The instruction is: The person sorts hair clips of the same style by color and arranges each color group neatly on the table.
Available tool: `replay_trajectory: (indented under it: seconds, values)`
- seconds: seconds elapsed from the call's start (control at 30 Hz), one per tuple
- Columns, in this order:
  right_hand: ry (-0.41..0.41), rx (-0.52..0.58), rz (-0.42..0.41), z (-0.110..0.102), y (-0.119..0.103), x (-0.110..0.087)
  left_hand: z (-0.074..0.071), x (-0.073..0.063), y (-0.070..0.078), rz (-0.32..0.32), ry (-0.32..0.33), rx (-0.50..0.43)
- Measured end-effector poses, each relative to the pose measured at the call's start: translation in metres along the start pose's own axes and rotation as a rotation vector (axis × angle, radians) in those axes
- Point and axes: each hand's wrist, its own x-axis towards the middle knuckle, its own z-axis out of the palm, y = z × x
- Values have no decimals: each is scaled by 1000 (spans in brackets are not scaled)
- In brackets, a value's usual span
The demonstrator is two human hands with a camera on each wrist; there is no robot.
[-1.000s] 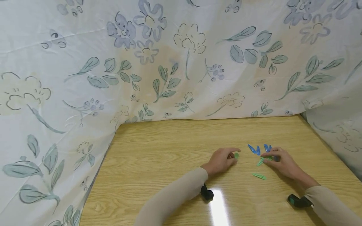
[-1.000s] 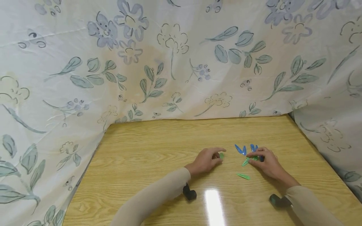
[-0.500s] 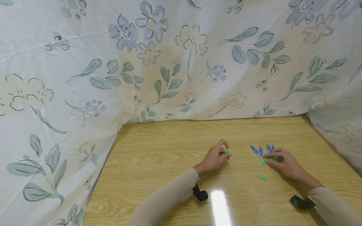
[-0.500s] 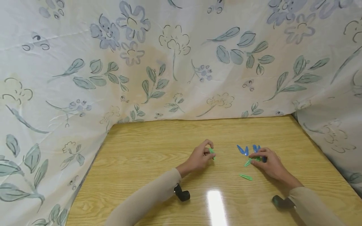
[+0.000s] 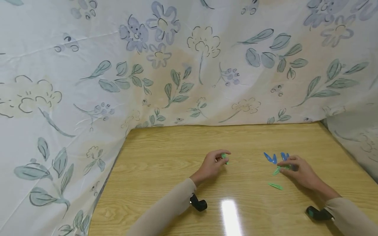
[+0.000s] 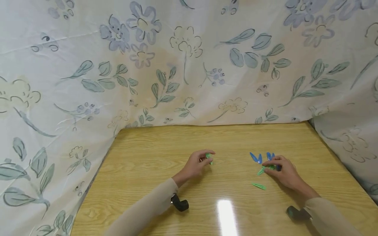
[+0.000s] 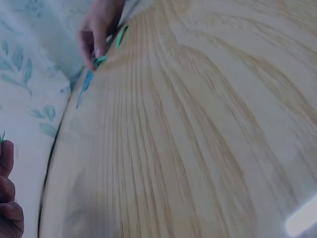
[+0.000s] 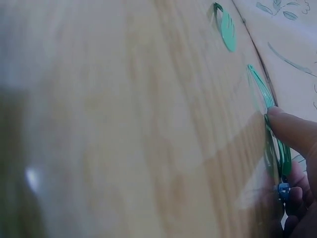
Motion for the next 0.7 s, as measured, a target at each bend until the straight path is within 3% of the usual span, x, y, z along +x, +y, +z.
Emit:
replay_trajectory:
  seconds: [0.33, 0.7]
  values:
    - [-10, -21, 14, -1, -1, 1, -34, -22, -15, -47, -11, 136]
    - [-10, -20, -10, 0, 1, 0, -68, -44, -27, -140, -57, 173]
